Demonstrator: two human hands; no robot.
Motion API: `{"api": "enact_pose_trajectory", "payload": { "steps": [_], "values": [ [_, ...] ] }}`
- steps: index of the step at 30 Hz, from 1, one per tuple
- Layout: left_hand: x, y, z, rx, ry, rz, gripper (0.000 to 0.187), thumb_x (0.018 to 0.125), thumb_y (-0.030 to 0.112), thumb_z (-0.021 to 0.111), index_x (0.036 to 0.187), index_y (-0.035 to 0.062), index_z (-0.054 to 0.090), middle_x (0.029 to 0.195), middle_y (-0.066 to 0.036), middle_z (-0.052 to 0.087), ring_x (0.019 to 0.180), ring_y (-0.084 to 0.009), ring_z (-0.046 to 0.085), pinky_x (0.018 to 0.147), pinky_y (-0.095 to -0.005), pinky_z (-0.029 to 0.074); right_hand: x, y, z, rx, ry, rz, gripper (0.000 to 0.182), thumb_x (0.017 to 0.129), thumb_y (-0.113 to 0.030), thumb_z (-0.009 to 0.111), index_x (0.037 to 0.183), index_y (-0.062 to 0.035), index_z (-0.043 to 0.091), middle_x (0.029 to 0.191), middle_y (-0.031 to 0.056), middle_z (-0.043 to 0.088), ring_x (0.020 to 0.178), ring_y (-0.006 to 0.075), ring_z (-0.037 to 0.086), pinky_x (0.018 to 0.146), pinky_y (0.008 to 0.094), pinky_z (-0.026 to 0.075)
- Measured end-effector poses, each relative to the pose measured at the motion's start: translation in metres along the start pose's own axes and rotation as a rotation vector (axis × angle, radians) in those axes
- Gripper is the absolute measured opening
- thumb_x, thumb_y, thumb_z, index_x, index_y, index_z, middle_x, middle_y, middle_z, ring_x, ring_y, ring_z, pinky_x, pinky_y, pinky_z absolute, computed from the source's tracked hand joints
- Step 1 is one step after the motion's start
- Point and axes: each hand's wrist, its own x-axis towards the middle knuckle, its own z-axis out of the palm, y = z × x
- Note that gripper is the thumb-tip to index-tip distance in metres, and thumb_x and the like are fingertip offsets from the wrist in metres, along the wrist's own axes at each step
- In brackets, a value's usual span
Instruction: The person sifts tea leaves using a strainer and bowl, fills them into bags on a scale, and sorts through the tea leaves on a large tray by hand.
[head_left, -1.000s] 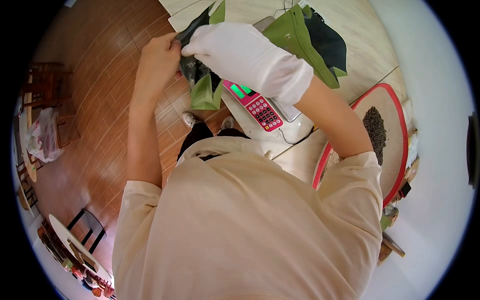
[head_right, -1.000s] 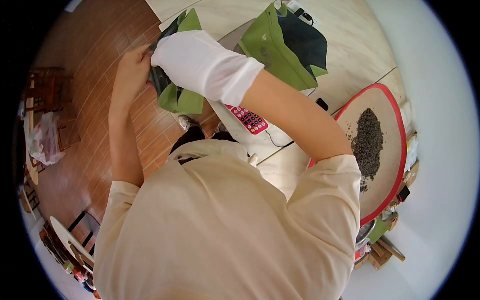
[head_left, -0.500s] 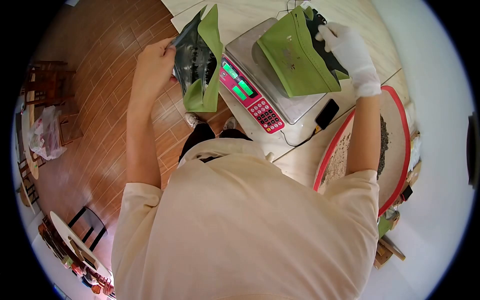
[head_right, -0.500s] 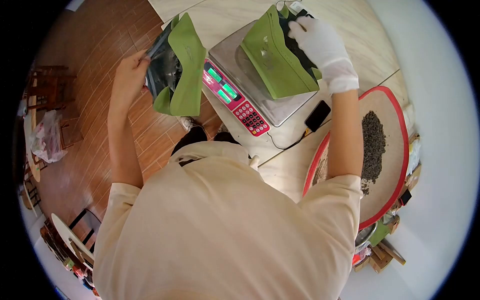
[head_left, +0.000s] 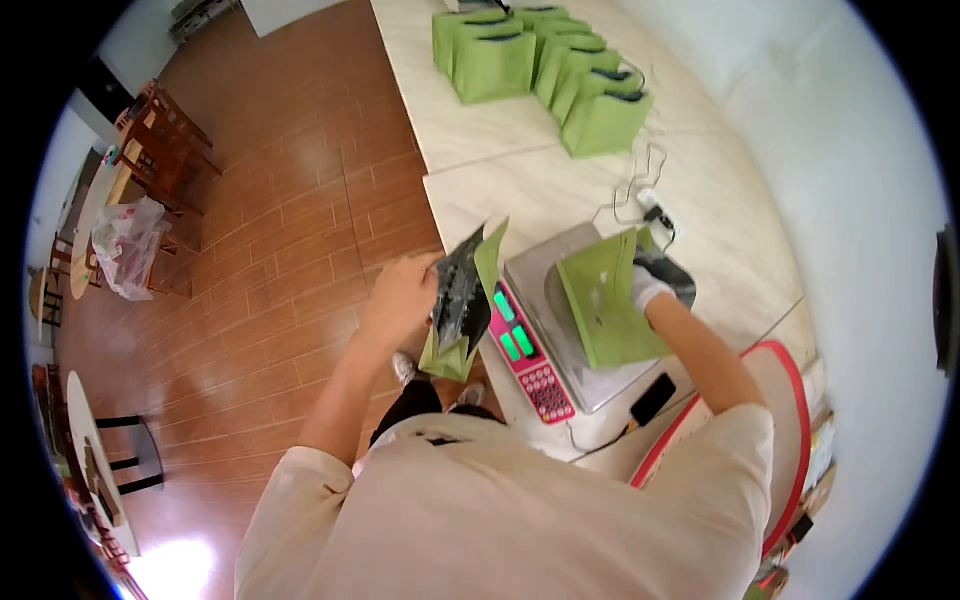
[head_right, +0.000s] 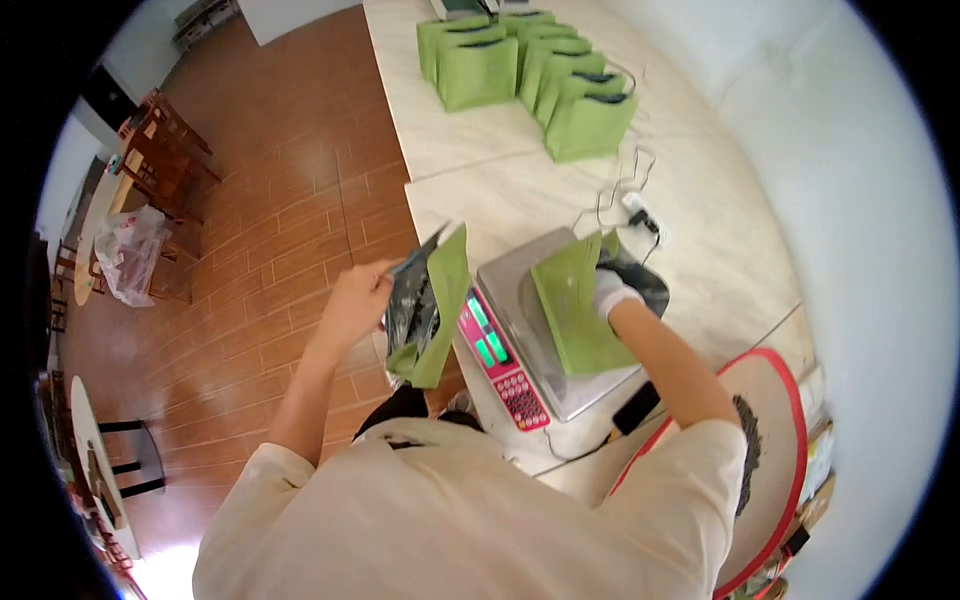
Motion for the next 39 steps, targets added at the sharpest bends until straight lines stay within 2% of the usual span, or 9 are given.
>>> {"api": "enact_pose_trajectory", "payload": {
  "steps": [2,4,8,10,13,22,31,34,39],
  "values": [
    [0.000,0.017,-0.007,-0.100,-0.129,-0.196,0.031,0.085,0.011,0.047,0.108,0.0050,0.066,0.091,-0.025,0.064,0.086,-0.0408,0.062,0.080,-0.0452,0.048,0.000,0.006,0.000,0.049,0.024,-0.066,0.045,0.094,-0.039,0.044,0.116,-0.0032,0.059,0.117,0.0110,0.062,0.105,0.0243,0.058,0.091,0.0325,0.043],
    [0.005,0.003,0.003,-0.032,-0.022,-0.031,0.031,0.084,0.011,0.047,0.107,0.0044,0.066,0.089,-0.025,0.064,0.083,-0.0414,0.062,0.079,-0.0466,0.048,-0.003,0.018,-0.001,0.141,0.098,-0.099,0.043,0.094,-0.038,0.045,0.115,-0.0030,0.060,0.116,0.0109,0.062,0.105,0.0233,0.057,0.091,0.0325,0.043],
    [0.014,0.015,0.003,0.036,-0.049,0.021,0.031,0.084,0.012,0.046,0.106,0.0037,0.066,0.087,-0.025,0.064,0.084,-0.0406,0.062,0.079,-0.0462,0.048,-0.080,-0.029,-0.064,0.322,0.006,0.114,0.028,0.090,-0.019,0.053,0.103,0.0037,0.062,0.090,0.0104,0.067,0.082,0.0221,0.066,0.074,0.0301,0.051],
    [0.019,0.021,0.006,0.057,-0.079,0.047,0.031,0.084,0.013,0.046,0.106,0.0034,0.066,0.087,-0.025,0.064,0.084,-0.0403,0.062,0.078,-0.0461,0.048,-0.068,0.011,-0.043,0.496,0.197,-0.094,0.023,0.086,-0.012,0.056,0.101,0.0040,0.062,0.077,0.0118,0.067,0.063,0.0181,0.066,0.063,0.0311,0.053],
    [0.024,0.039,0.013,0.019,-0.090,0.136,0.031,0.085,0.012,0.044,0.103,0.0025,0.066,0.084,-0.025,0.064,0.079,-0.0387,0.063,0.077,-0.0455,0.049,-0.101,-0.002,-0.061,1.091,0.131,0.019,0.023,0.092,-0.012,0.054,0.108,0.0027,0.061,0.085,0.0095,0.067,0.071,0.0161,0.066,0.069,0.0253,0.054],
    [0.046,0.062,0.058,0.037,-0.107,0.211,0.025,0.080,0.010,0.044,0.081,-0.0027,0.066,0.069,-0.025,0.062,0.067,-0.0388,0.063,0.071,-0.0455,0.050,-0.139,-0.045,-0.094,1.340,0.117,-0.264,0.028,0.097,-0.015,0.049,0.114,0.0049,0.058,0.093,0.0115,0.064,0.079,0.0157,0.064,0.074,0.0238,0.054],
    [0.047,0.081,0.059,0.153,-0.117,0.146,0.018,0.073,0.004,0.051,0.069,-0.0093,0.063,0.070,-0.027,0.062,0.070,-0.0415,0.064,0.068,-0.0467,0.051,-0.119,-0.154,-0.078,0.813,0.086,-0.289,0.024,0.088,-0.013,0.055,0.094,0.0086,0.061,0.088,0.0178,0.066,0.076,0.0232,0.067,0.071,0.0274,0.054],
    [0.043,0.074,0.057,0.146,-0.127,0.169,0.020,0.073,0.007,0.052,0.066,-0.0084,0.063,0.066,-0.024,0.063,0.069,-0.0388,0.065,0.068,-0.0444,0.052,-0.113,-0.167,-0.062,-0.080,0.606,-0.473,0.018,0.081,-0.010,0.056,0.090,0.0014,0.065,0.089,0.0217,0.066,0.083,0.0376,0.064,0.077,0.0403,0.051],
    [0.050,0.074,0.042,0.082,-0.180,0.033,0.023,0.079,0.011,0.046,0.075,-0.0065,0.061,0.060,-0.017,0.060,0.056,-0.0285,0.064,0.060,-0.0381,0.051,-0.105,-0.184,-0.063,-0.056,0.375,-0.400,0.020,0.085,-0.015,0.053,0.094,-0.0050,0.067,0.085,0.0175,0.064,0.083,0.0343,0.061,0.076,0.0405,0.049]
  ]
}}
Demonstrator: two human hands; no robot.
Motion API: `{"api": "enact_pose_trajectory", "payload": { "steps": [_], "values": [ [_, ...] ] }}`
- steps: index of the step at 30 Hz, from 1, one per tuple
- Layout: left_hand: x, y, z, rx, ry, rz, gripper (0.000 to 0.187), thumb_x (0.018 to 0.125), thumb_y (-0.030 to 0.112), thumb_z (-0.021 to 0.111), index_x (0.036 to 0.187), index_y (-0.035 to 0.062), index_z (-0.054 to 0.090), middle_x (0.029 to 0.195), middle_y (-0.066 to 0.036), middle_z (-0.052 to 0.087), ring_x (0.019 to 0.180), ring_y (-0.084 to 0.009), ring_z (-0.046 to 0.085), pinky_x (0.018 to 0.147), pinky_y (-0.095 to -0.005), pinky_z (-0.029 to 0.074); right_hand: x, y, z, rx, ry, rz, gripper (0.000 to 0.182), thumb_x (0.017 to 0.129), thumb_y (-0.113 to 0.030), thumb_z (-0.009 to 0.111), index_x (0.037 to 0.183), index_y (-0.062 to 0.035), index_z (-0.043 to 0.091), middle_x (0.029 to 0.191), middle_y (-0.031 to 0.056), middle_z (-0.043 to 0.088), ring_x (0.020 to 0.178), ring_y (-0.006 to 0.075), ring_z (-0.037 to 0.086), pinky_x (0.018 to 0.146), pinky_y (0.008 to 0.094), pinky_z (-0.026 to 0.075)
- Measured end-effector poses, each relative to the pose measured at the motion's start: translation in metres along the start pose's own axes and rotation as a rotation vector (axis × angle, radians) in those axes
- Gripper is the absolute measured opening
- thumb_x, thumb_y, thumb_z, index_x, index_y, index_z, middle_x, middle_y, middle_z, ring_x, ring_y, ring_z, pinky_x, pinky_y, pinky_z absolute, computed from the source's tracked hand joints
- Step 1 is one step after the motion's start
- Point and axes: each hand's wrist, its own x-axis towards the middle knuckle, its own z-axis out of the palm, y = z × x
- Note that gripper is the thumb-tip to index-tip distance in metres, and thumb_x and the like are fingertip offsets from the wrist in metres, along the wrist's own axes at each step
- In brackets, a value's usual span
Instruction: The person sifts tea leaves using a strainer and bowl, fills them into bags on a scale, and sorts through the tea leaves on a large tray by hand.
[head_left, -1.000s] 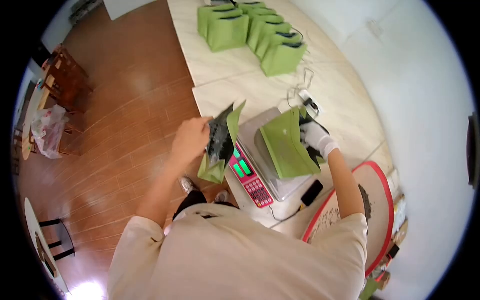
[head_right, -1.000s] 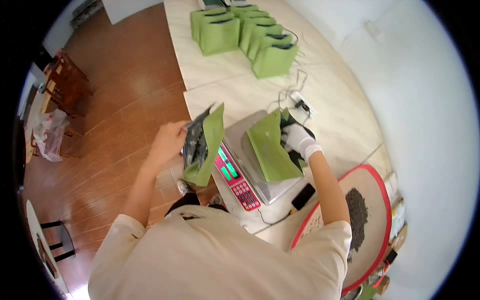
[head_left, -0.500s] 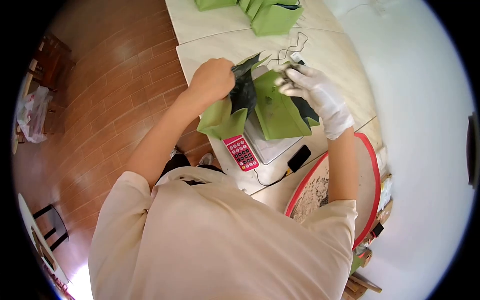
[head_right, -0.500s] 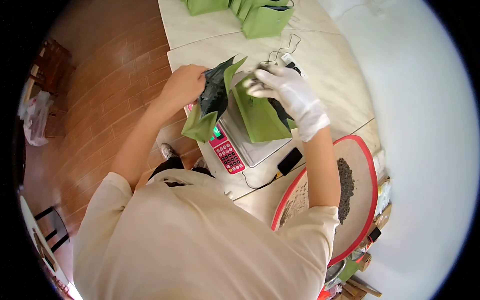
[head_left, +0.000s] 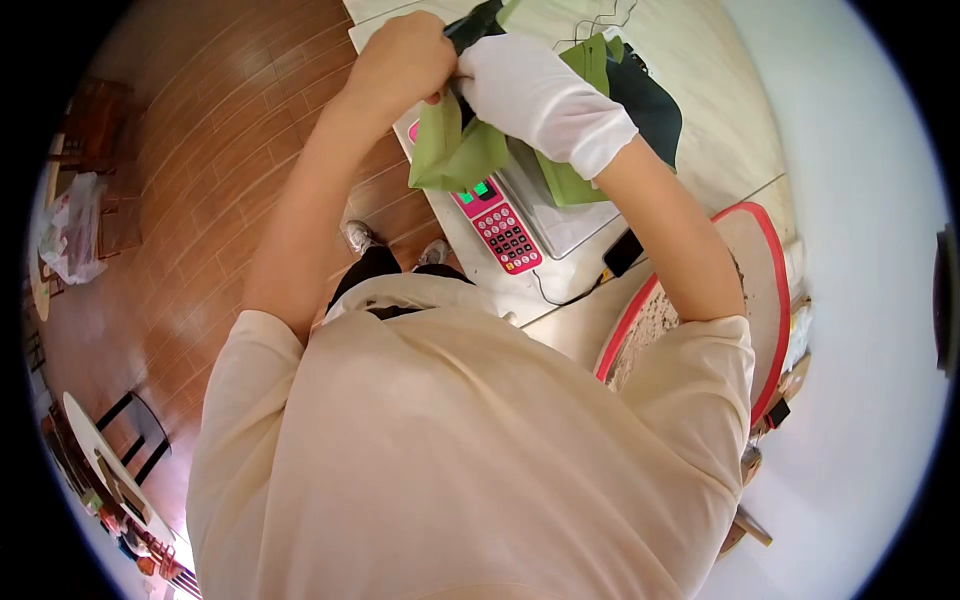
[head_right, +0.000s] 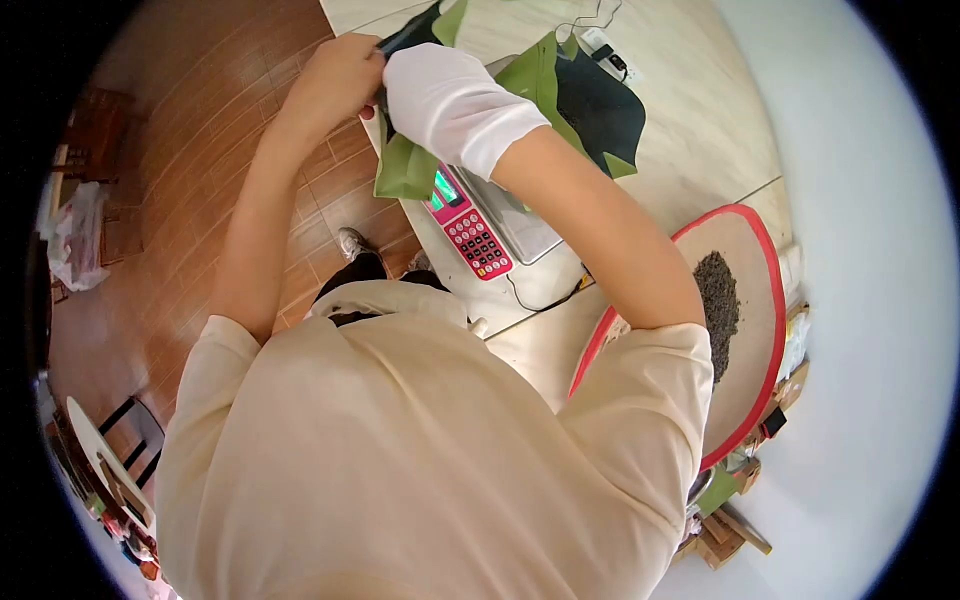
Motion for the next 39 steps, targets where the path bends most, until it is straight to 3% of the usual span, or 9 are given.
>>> {"api": "enact_pose_trajectory", "payload": {
  "steps": [7,13,14,19,22,25,33,37,39],
  "values": [
    [0.000,-0.006,-0.012,-0.080,0.022,-0.044,0.025,0.078,0.011,0.043,0.076,-0.0055,0.062,0.060,-0.019,0.063,0.058,-0.0280,0.066,0.065,-0.0388,0.051,-0.020,0.004,0.004,0.287,0.520,-0.244,0.018,0.084,-0.013,0.054,0.096,-0.0102,0.068,0.091,0.0127,0.065,0.087,0.0311,0.063,0.076,0.0395,0.050],
    [-0.002,-0.015,-0.012,-0.098,0.046,-0.024,0.026,0.080,0.010,0.040,0.079,-0.0071,0.061,0.060,-0.022,0.060,0.056,-0.0291,0.064,0.060,-0.0396,0.050,-0.097,0.056,-0.026,0.301,0.872,0.427,0.023,0.087,-0.023,0.060,0.105,-0.0094,0.067,0.093,0.0139,0.067,0.083,0.0282,0.065,0.072,0.0337,0.051],
    [-0.002,-0.015,-0.013,-0.126,0.016,-0.052,0.027,0.081,0.009,0.040,0.080,-0.0072,0.061,0.061,-0.023,0.060,0.055,-0.0295,0.064,0.060,-0.0401,0.050,-0.113,0.065,-0.027,0.235,0.720,0.661,0.037,0.084,-0.030,0.065,0.116,-0.0117,0.061,0.097,0.0136,0.065,0.089,0.0292,0.064,0.076,0.0361,0.050],
    [0.004,-0.021,-0.001,-0.196,0.025,-0.017,0.027,0.080,0.009,0.041,0.088,-0.0076,0.062,0.068,-0.026,0.061,0.056,-0.0323,0.064,0.061,-0.0420,0.052,-0.165,0.114,0.046,0.234,0.469,0.478,0.084,0.068,-0.046,0.077,0.134,-0.0049,0.043,0.133,0.0300,0.041,0.119,0.0444,0.045,0.097,0.0434,0.041],
    [0.019,-0.029,0.017,-0.215,-0.027,0.028,0.027,0.082,0.008,0.042,0.094,-0.0076,0.061,0.073,-0.024,0.063,0.058,-0.0312,0.065,0.055,-0.0394,0.054,-0.152,0.101,0.065,0.204,0.641,0.572,0.030,0.078,-0.022,0.073,0.102,-0.0058,0.064,0.093,0.0138,0.065,0.080,0.0306,0.063,0.072,0.0387,0.050],
    [0.024,-0.016,0.027,-0.161,0.019,0.146,0.025,0.079,0.007,0.043,0.087,-0.0078,0.062,0.068,-0.026,0.061,0.054,-0.0326,0.064,0.061,-0.0421,0.053,-0.143,0.101,0.066,0.178,0.860,0.615,0.020,0.081,-0.018,0.069,0.096,-0.0058,0.066,0.083,0.0140,0.064,0.073,0.0317,0.063,0.068,0.0393,0.049],
    [0.071,-0.001,0.063,-0.096,-0.172,0.342,0.032,0.080,0.009,0.045,0.108,0.0002,0.060,0.073,-0.021,0.065,0.054,-0.0275,0.066,0.056,-0.0370,0.055,-0.133,0.056,-0.031,0.193,1.125,0.443,0.044,0.084,0.010,0.051,0.124,-0.0074,0.060,0.063,0.0064,0.044,0.055,0.0092,0.036,0.055,0.0219,0.039],
    [0.087,0.030,0.071,-0.139,-0.389,0.337,0.025,0.082,0.019,0.049,0.098,0.0022,0.060,0.074,-0.021,0.064,0.061,-0.0323,0.065,0.064,-0.0439,0.052,-0.100,0.042,-0.089,0.001,1.238,0.348,0.039,0.086,0.010,0.047,0.122,0.0025,0.058,0.116,0.0129,0.065,0.079,0.0073,0.058,0.071,0.0213,0.046],
    [0.093,0.033,0.082,-0.033,-0.396,0.446,0.034,0.081,0.028,0.051,0.104,0.0042,0.060,0.083,-0.022,0.064,0.080,-0.0400,0.061,0.070,-0.0485,0.049,-0.074,0.031,-0.121,0.032,1.349,0.360,0.038,0.086,0.010,0.047,0.121,0.0018,0.059,0.113,0.0124,0.066,0.083,0.0078,0.059,0.073,0.0216,0.046]
  ]
}}
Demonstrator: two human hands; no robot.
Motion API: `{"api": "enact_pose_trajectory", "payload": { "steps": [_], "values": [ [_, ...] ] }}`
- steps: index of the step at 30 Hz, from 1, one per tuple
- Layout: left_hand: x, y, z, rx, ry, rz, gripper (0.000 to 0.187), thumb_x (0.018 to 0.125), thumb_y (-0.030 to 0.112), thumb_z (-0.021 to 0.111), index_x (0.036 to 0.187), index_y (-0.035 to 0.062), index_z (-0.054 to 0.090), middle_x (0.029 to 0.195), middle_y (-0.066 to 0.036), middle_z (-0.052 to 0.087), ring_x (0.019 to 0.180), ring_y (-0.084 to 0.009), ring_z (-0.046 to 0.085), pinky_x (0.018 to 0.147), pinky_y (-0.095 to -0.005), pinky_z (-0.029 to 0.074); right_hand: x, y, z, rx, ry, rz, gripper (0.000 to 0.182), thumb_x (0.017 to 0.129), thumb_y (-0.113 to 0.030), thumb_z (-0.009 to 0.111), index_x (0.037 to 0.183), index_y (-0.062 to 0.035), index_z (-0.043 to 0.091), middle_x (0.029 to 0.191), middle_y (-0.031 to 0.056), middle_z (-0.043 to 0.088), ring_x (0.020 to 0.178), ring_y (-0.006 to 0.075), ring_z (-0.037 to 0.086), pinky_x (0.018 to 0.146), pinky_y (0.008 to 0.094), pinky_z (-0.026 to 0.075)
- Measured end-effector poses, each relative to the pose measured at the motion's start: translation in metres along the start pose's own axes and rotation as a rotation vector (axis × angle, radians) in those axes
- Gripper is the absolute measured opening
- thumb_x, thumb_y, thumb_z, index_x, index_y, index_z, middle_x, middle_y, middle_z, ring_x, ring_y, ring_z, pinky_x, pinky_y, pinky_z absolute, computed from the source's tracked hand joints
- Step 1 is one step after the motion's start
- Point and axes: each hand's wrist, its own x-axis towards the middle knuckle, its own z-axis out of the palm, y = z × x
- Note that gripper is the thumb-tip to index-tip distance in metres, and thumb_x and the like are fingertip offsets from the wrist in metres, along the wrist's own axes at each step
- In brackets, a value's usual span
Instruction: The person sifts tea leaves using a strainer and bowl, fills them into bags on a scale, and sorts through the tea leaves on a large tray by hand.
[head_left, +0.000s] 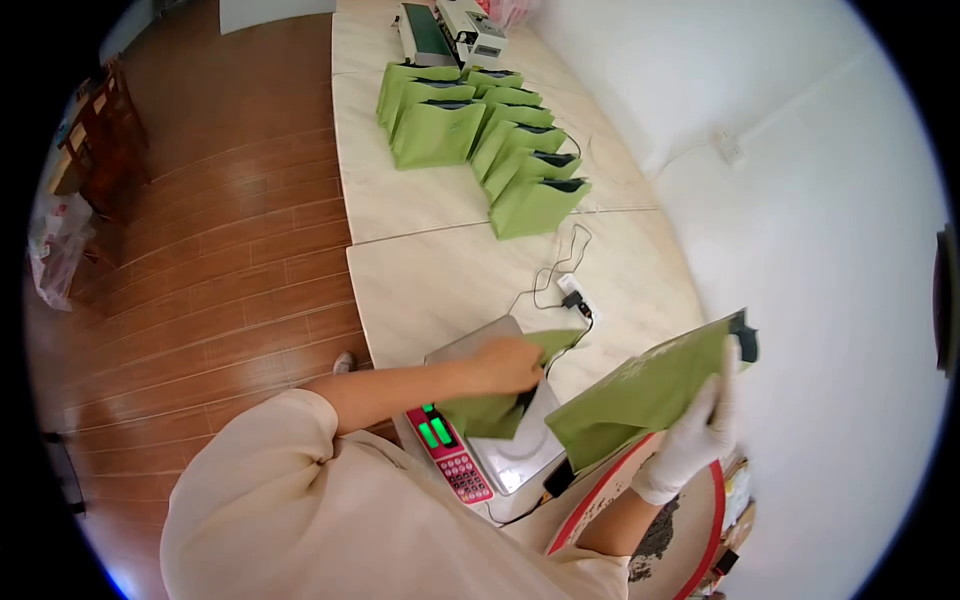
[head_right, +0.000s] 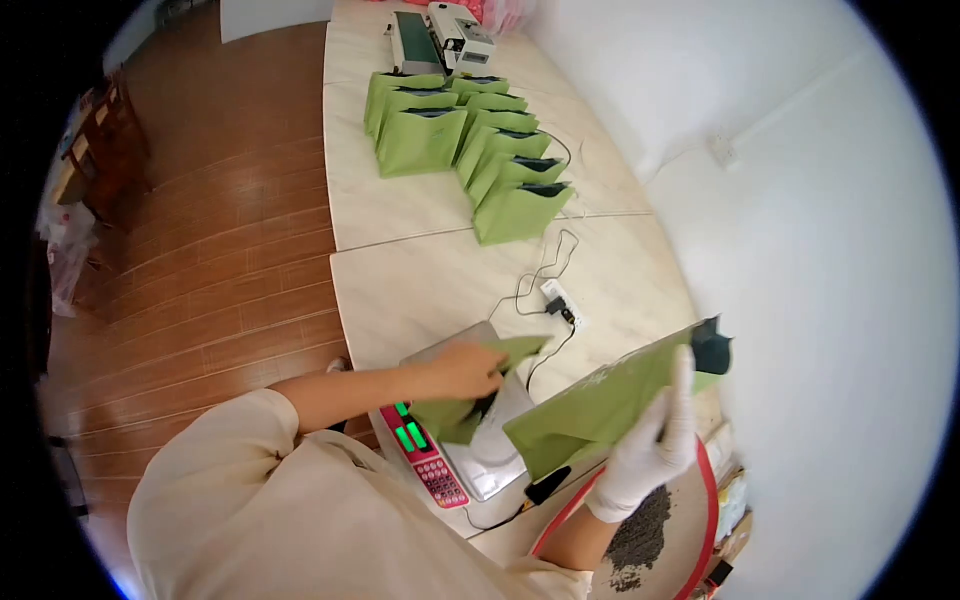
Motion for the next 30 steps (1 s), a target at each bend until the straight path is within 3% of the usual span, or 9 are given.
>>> {"api": "enact_pose_trajectory", "payload": {
  "steps": [4,6,7,10,13,15,18,24,30],
  "values": [
    [0.005,-0.015,-0.020,-0.017,-0.093,0.123,0.050,0.087,0.049,0.048,0.114,0.0073,0.057,0.086,-0.018,0.065,0.082,-0.0372,0.063,0.071,-0.0476,0.049,0.067,-0.039,0.068,0.213,0.042,0.105,0.031,0.095,-0.003,0.039,0.119,0.0065,0.057,0.122,0.0155,0.059,0.111,0.0212,0.056,0.097,0.0318,0.044],
    [0.003,-0.030,-0.051,-0.076,-0.190,0.117,0.054,0.088,0.053,0.045,0.118,0.0091,0.056,0.086,-0.016,0.066,0.083,-0.0362,0.063,0.072,-0.0468,0.049,0.103,-0.025,0.117,0.225,-0.081,0.029,0.030,0.096,-0.006,0.040,0.117,0.0071,0.057,0.119,0.0155,0.060,0.109,0.0209,0.056,0.096,0.0312,0.044],
    [-0.001,-0.042,-0.064,-0.115,-0.286,0.096,0.058,0.089,0.057,0.043,0.123,0.0110,0.054,0.086,-0.014,0.067,0.084,-0.0352,0.063,0.073,-0.0460,0.049,0.114,-0.038,0.149,0.337,-0.130,0.234,0.030,0.096,-0.008,0.041,0.116,0.0062,0.058,0.119,0.0147,0.060,0.110,0.0208,0.056,0.097,0.0311,0.044],
    [-0.014,-0.094,-0.094,-0.202,-0.293,0.064,0.056,0.090,0.056,0.042,0.126,0.0139,0.053,0.086,-0.012,0.067,0.085,-0.0347,0.063,0.074,-0.0457,0.049,0.139,0.003,0.250,0.315,-0.528,0.187,0.027,0.091,-0.007,0.047,0.111,0.0008,0.063,0.108,0.0084,0.065,0.101,0.0147,0.057,0.090,0.0266,0.043],
    [-0.026,-0.186,-0.084,-0.194,-0.266,-0.047,0.054,0.090,0.053,0.045,0.128,0.0161,0.053,0.094,-0.014,0.067,0.089,-0.0347,0.063,0.078,-0.0443,0.049,0.124,0.026,0.361,0.079,-0.834,0.486,0.027,0.088,-0.011,0.052,0.110,-0.0103,0.068,0.086,0.0073,0.069,0.060,0.0129,0.055,0.057,0.0271,0.048],
    [-0.044,-0.239,-0.095,-0.169,-0.233,-0.150,0.052,0.090,0.050,0.046,0.127,0.0150,0.055,0.100,-0.016,0.066,0.092,-0.0354,0.063,0.081,-0.0440,0.049,0.095,0.046,0.435,0.016,-0.838,0.317,0.025,0.087,-0.010,0.053,0.107,-0.0110,0.069,0.082,0.0143,0.067,0.063,0.0174,0.062,0.057,0.0297,0.050],
    [-0.068,-0.295,-0.127,-0.220,-0.201,-0.421,0.042,0.089,0.041,0.050,0.120,0.0147,0.060,0.106,-0.015,0.065,0.098,-0.0348,0.061,0.085,-0.0439,0.048,0.058,0.079,0.541,-0.172,-0.848,0.306,0.028,0.084,-0.014,0.051,0.105,-0.0110,0.069,0.099,0.0178,0.066,0.094,0.0343,0.062,0.083,0.0404,0.049],
    [-0.089,-0.358,-0.164,-0.384,0.089,-0.672,0.042,0.091,0.038,0.050,0.119,0.0100,0.060,0.098,-0.013,0.067,0.091,-0.0302,0.063,0.078,-0.0394,0.049,0.032,0.027,0.650,-0.283,-0.700,0.095,0.033,0.081,-0.010,0.054,0.113,-0.0067,0.060,0.082,0.0171,0.067,0.077,0.0340,0.066,0.069,0.0414,0.053],
    [-0.073,-0.361,-0.167,-0.347,0.098,-0.579,0.042,0.093,0.036,0.048,0.121,0.0063,0.058,0.089,-0.015,0.068,0.085,-0.0308,0.064,0.075,-0.0396,0.050,-0.009,0.015,0.682,-0.301,-0.809,0.286,0.056,0.083,-0.012,0.053,0.138,-0.0102,0.040,0.081,0.0172,0.067,0.076,0.0340,0.065,0.069,0.0434,0.052]
  ]
}}
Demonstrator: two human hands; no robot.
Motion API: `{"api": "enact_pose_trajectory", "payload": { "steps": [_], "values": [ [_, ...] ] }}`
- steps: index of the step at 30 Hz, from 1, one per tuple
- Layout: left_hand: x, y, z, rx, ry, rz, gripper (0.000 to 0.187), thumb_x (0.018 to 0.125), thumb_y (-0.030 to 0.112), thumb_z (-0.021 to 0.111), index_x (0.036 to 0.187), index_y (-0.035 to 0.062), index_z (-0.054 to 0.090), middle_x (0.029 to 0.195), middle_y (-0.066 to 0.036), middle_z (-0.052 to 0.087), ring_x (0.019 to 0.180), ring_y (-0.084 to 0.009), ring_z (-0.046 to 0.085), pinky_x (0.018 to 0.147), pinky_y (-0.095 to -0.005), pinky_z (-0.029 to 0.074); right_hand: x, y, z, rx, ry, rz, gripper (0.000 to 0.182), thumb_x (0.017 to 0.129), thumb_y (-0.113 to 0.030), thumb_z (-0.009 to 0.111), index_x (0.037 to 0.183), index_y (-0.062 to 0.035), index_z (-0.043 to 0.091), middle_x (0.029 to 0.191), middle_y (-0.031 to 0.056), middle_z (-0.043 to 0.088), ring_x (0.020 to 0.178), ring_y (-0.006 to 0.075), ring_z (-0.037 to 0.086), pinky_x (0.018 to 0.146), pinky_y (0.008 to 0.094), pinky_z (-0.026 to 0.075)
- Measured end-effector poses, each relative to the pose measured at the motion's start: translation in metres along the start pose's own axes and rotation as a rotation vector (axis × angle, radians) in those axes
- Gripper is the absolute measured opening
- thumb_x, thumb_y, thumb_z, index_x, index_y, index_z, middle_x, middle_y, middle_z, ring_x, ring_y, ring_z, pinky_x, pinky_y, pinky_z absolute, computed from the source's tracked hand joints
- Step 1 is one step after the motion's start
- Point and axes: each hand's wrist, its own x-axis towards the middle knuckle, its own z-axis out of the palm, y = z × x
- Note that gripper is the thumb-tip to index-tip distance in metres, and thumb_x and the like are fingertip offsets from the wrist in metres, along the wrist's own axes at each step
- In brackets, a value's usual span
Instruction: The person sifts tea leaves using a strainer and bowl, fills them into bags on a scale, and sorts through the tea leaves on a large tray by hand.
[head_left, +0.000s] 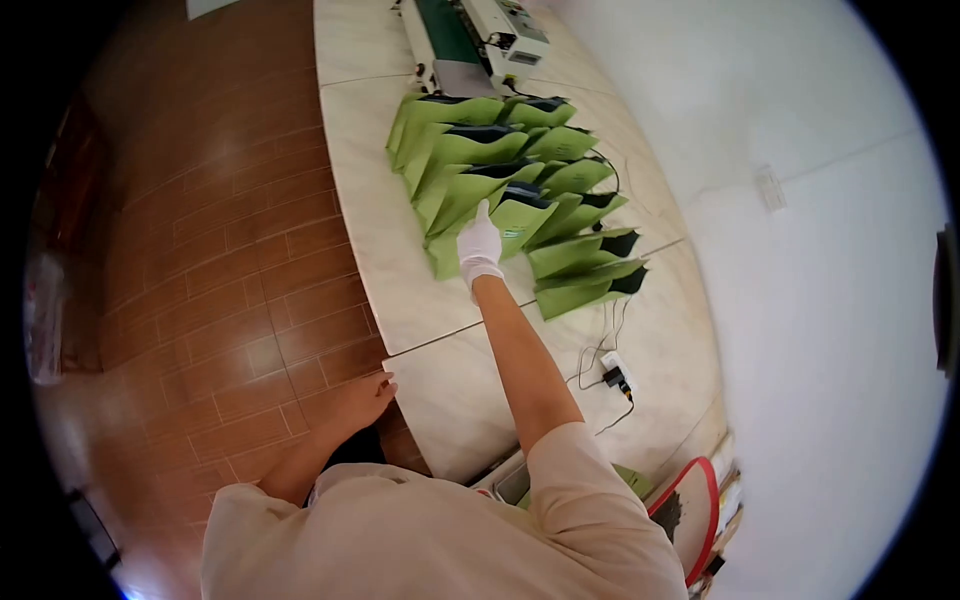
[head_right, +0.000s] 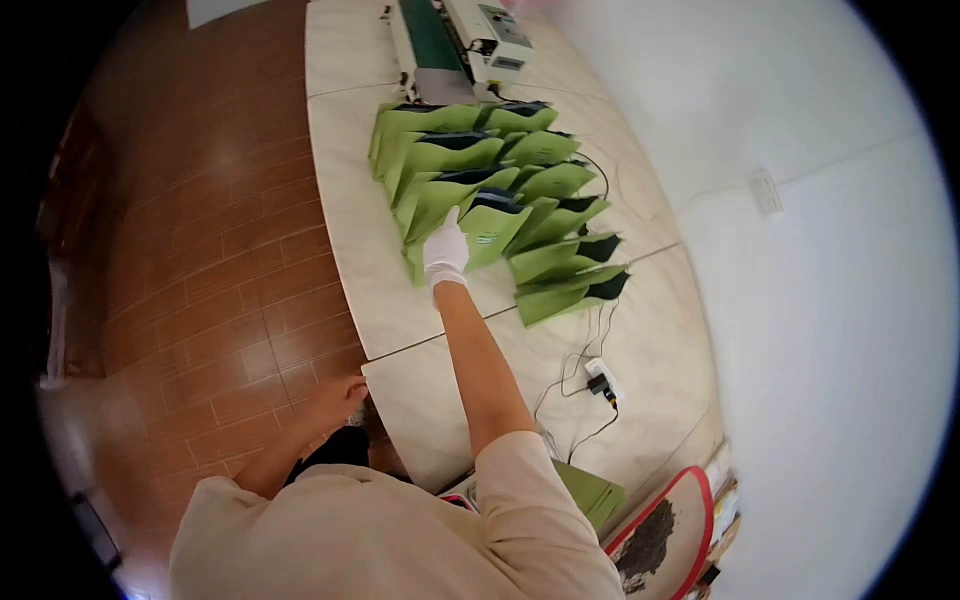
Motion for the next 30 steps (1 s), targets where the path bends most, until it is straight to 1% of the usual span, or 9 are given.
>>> {"api": "enact_pose_trajectory", "payload": {
  "steps": [3,5,10,14,18,20,24,28,30],
  "values": [
    [0.005,0.006,0.010,0.012,-0.063,0.051,0.039,0.092,0.032,0.053,0.120,0.0055,0.059,0.081,-0.014,0.066,0.070,-0.0258,0.063,0.066,-0.0363,0.049,-0.032,-0.008,-0.049,0.041,-0.037,0.062,0.061,0.087,-0.017,0.052,0.144,-0.0156,0.031,0.077,0.0175,0.066,0.073,0.0360,0.064,0.067,0.0453,0.050],
    [0.006,0.021,0.011,0.081,-0.142,0.069,0.040,0.092,0.034,0.051,0.120,0.0056,0.058,0.085,-0.016,0.067,0.078,-0.0297,0.064,0.070,-0.0392,0.049,-0.074,-0.004,-0.088,0.118,-0.035,0.041,0.055,0.091,-0.026,0.050,0.143,-0.0215,0.033,0.077,0.0229,0.063,0.073,0.0396,0.062,0.068,0.0484,0.048],
    [0.024,0.034,0.048,0.242,-0.304,0.225,0.037,0.092,0.034,0.049,0.115,0.0071,0.060,0.087,-0.016,0.068,0.085,-0.0339,0.064,0.074,-0.0426,0.049,-0.220,0.047,-0.082,0.258,-0.021,0.075,0.041,0.089,-0.020,0.051,0.130,-0.0179,0.051,0.082,0.0199,0.063,0.073,0.0383,0.060,0.066,0.0457,0.049],
    [0.024,0.058,0.072,0.315,-0.510,0.288,0.027,0.090,0.029,0.048,0.098,0.0104,0.066,0.091,-0.012,0.068,0.086,-0.0323,0.064,0.075,-0.0436,0.050,-0.354,0.074,-0.083,0.454,-0.044,0.189,0.034,0.087,-0.013,0.054,0.121,-0.0142,0.059,0.091,0.0165,0.065,0.080,0.0352,0.062,0.071,0.0400,0.050],
    [0.032,0.056,0.116,0.399,-0.602,0.414,0.030,0.091,0.028,0.044,0.095,0.0091,0.066,0.091,-0.013,0.068,0.086,-0.0339,0.063,0.075,-0.0458,0.049,-0.440,0.093,-0.109,0.458,-0.021,0.359,0.033,0.089,-0.011,0.053,0.121,-0.0120,0.059,0.089,0.0118,0.068,0.075,0.0285,0.065,0.066,0.0339,0.052],
    [0.024,0.055,0.133,0.488,-0.611,0.547,0.030,0.091,0.029,0.044,0.093,0.0088,0.066,0.089,-0.014,0.067,0.086,-0.0346,0.063,0.074,-0.0465,0.049,-0.473,0.109,-0.097,0.486,-0.126,0.605,0.034,0.089,-0.011,0.052,0.122,-0.0137,0.058,0.090,0.0094,0.069,0.078,0.0258,0.066,0.070,0.0318,0.052],
    [-0.005,0.066,0.150,0.540,-0.609,0.579,0.030,0.090,0.030,0.044,0.090,0.0081,0.065,0.088,-0.015,0.067,0.085,-0.0354,0.063,0.073,-0.0478,0.049,-0.493,0.108,-0.105,0.375,-0.220,0.536,0.031,0.091,-0.022,0.050,0.120,-0.0180,0.059,0.089,0.0086,0.069,0.081,0.0264,0.066,0.071,0.0363,0.052],
    [-0.042,0.054,0.161,0.573,-0.619,0.554,0.029,0.089,0.031,0.046,0.097,0.0113,0.066,0.092,-0.013,0.068,0.087,-0.0346,0.064,0.076,-0.0459,0.049,-0.510,0.105,-0.118,0.274,-0.315,0.351,0.031,0.090,-0.024,0.049,0.119,-0.0175,0.059,0.089,0.0157,0.066,0.081,0.0345,0.064,0.072,0.0435,0.051],
    [-0.068,0.050,0.163,0.612,-0.615,0.533,0.030,0.089,0.032,0.046,0.098,0.0112,0.066,0.092,-0.014,0.068,0.087,-0.0353,0.064,0.076,-0.0463,0.049,-0.537,0.120,-0.103,0.391,-0.157,0.223,0.034,0.090,-0.024,0.050,0.120,-0.0106,0.057,0.101,0.0217,0.064,0.087,0.0381,0.062,0.076,0.0469,0.049]
  ]
}}
